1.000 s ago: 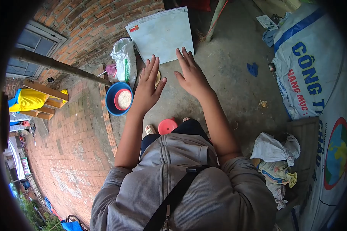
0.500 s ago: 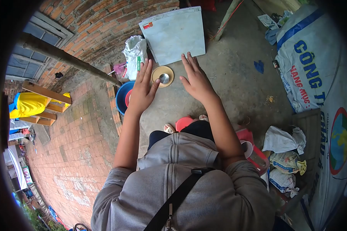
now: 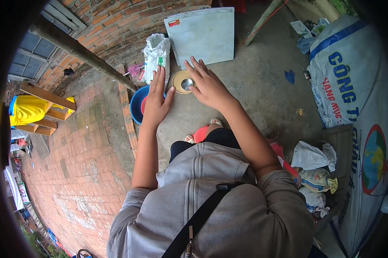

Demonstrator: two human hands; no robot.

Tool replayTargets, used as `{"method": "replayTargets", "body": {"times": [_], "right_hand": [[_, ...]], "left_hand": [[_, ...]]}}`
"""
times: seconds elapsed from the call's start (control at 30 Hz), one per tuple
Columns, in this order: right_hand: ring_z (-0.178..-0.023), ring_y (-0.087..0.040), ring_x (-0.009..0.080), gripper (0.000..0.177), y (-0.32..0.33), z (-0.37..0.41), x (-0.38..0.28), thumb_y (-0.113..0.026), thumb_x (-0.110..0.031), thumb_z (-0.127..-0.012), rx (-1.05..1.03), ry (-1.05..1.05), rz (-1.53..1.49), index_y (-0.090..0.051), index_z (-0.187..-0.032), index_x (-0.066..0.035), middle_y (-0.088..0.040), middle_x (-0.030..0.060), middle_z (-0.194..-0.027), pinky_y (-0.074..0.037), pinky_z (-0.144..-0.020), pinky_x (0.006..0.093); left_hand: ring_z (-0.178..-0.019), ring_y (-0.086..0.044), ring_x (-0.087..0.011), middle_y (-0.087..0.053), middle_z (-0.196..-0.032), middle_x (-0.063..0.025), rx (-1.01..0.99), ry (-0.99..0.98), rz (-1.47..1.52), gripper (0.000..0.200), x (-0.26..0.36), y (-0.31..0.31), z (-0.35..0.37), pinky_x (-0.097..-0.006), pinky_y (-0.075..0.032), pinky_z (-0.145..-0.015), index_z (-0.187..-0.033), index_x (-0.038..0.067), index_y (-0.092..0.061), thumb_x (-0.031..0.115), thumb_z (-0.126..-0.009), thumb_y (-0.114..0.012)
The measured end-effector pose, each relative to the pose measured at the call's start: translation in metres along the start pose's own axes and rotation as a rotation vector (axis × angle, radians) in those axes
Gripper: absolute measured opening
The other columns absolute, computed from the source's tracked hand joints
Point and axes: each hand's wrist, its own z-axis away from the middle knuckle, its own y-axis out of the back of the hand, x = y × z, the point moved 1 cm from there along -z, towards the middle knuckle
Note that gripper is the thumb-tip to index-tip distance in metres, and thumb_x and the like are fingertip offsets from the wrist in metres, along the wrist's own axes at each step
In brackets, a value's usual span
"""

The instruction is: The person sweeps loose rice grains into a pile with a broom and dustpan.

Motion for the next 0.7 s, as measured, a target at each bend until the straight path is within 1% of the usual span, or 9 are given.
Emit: {"method": "replayTargets", "body": {"times": [0.13,0.33,0.43,0.47,0.53,0.57,0.6,0.67,0.7], "right_hand": [[-0.131,-0.021,0.038,0.065,-0.009,-0.028,0.014,-0.053,-0.014,-0.083,-0.024,0.077,0.025,-0.021,-0.139,-0.009,-0.018,0.0168,-0.144,-0.025,-0.105,0.0425],[-0.128,-0.025,0.0394,0.065,-0.013,-0.099,0.048,-0.053,-0.014,-0.082,-0.128,0.28,0.082,-0.021,-0.139,-0.01,-0.021,0.0165,-0.143,-0.027,-0.104,0.0428],[-0.13,-0.023,0.0386,0.066,-0.007,-0.136,0.069,-0.054,-0.014,-0.082,-0.184,0.331,0.077,-0.021,-0.139,-0.009,-0.021,0.0169,-0.143,-0.026,-0.105,0.0414],[-0.13,-0.023,0.0386,0.066,-0.001,-0.147,0.077,-0.054,-0.014,-0.082,-0.206,0.379,0.063,-0.021,-0.139,-0.009,-0.021,0.0169,-0.143,-0.026,-0.105,0.0414],[-0.132,-0.021,0.0353,0.064,0.01,-0.165,0.095,-0.053,-0.015,-0.084,-0.194,0.277,-0.119,-0.022,-0.139,-0.008,-0.019,0.0172,-0.144,-0.024,-0.105,0.039],[-0.133,-0.019,0.0318,0.061,0.015,-0.17,0.105,-0.052,-0.015,-0.085,-0.174,0.21,-0.213,-0.022,-0.138,-0.007,-0.019,0.0171,-0.144,-0.023,-0.106,0.0368],[-0.133,-0.019,0.0318,0.061,0.016,-0.175,0.117,-0.052,-0.015,-0.085,-0.189,0.238,-0.231,-0.022,-0.138,-0.007,-0.019,0.0171,-0.144,-0.023,-0.106,0.0368],[-0.131,-0.02,0.0388,0.062,0.01,-0.181,0.149,-0.053,-0.016,-0.084,-0.095,0.17,-0.341,-0.023,-0.138,-0.008,-0.02,0.02,-0.143,-0.024,-0.105,0.0407],[-0.131,-0.02,0.039,0.063,0.006,-0.183,0.162,-0.053,-0.016,-0.084,-0.127,0.173,-0.365,-0.022,-0.138,-0.007,-0.02,0.0207,-0.143,-0.024,-0.105,0.0405]], "left_hand": [[-0.132,-0.02,-0.0374,-0.023,-0.142,-0.0189,0.017,0.072,-0.024,0.06,-0.019,0.005,-0.005,-0.0472,-0.02,-0.105,-0.138,0.006,-0.024,0.025,-0.088,-0.051],[-0.131,-0.021,-0.0371,-0.024,-0.142,-0.0189,0.086,0.197,-0.093,0.061,-0.046,0.001,-0.028,-0.0469,-0.02,-0.105,-0.138,0.006,-0.024,0.024,-0.087,-0.052],[-0.131,-0.021,-0.0358,-0.024,-0.142,-0.0173,0.155,0.313,-0.151,0.061,-0.051,-0.003,-0.041,-0.0466,-0.02,-0.105,-0.137,0.006,-0.025,0.026,-0.087,-0.052],[-0.132,-0.021,-0.0354,-0.024,-0.142,-0.0168,0.167,0.354,-0.178,0.061,-0.051,-0.004,-0.045,-0.0464,-0.02,-0.106,-0.137,0.005,-0.025,0.027,-0.087,-0.052],[-0.132,-0.021,-0.0346,-0.024,-0.143,-0.0155,0.212,0.419,-0.231,0.061,-0.049,-0.009,-0.054,-0.0459,-0.02,-0.106,-0.137,0.006,-0.026,0.028,-0.087,-0.052],[-0.132,-0.021,-0.0344,-0.024,-0.143,-0.0152,0.232,0.45,-0.23,0.061,-0.046,-0.013,-0.06,-0.0457,-0.02,-0.106,-0.137,0.006,-0.026,0.028,-0.087,-0.052],[-0.132,-0.021,-0.0342,-0.025,-0.143,-0.0149,0.253,0.478,-0.226,0.06,-0.043,-0.017,-0.065,-0.0455,-0.02,-0.106,-0.137,0.007,-0.026,0.028,-0.087,-0.052],[-0.132,-0.021,-0.0337,-0.025,-0.142,-0.015,0.281,0.537,-0.261,0.06,-0.037,-0.024,-0.075,-0.0447,-0.02,-0.106,-0.137,0.006,-0.026,0.029,-0.088,-0.051],[-0.133,-0.019,-0.033,-0.023,-0.143,-0.0153,0.268,0.567,-0.271,0.059,-0.034,-0.028,-0.079,-0.0421,-0.02,-0.106,-0.138,0.007,-0.026,0.029,-0.088,-0.05]]}}
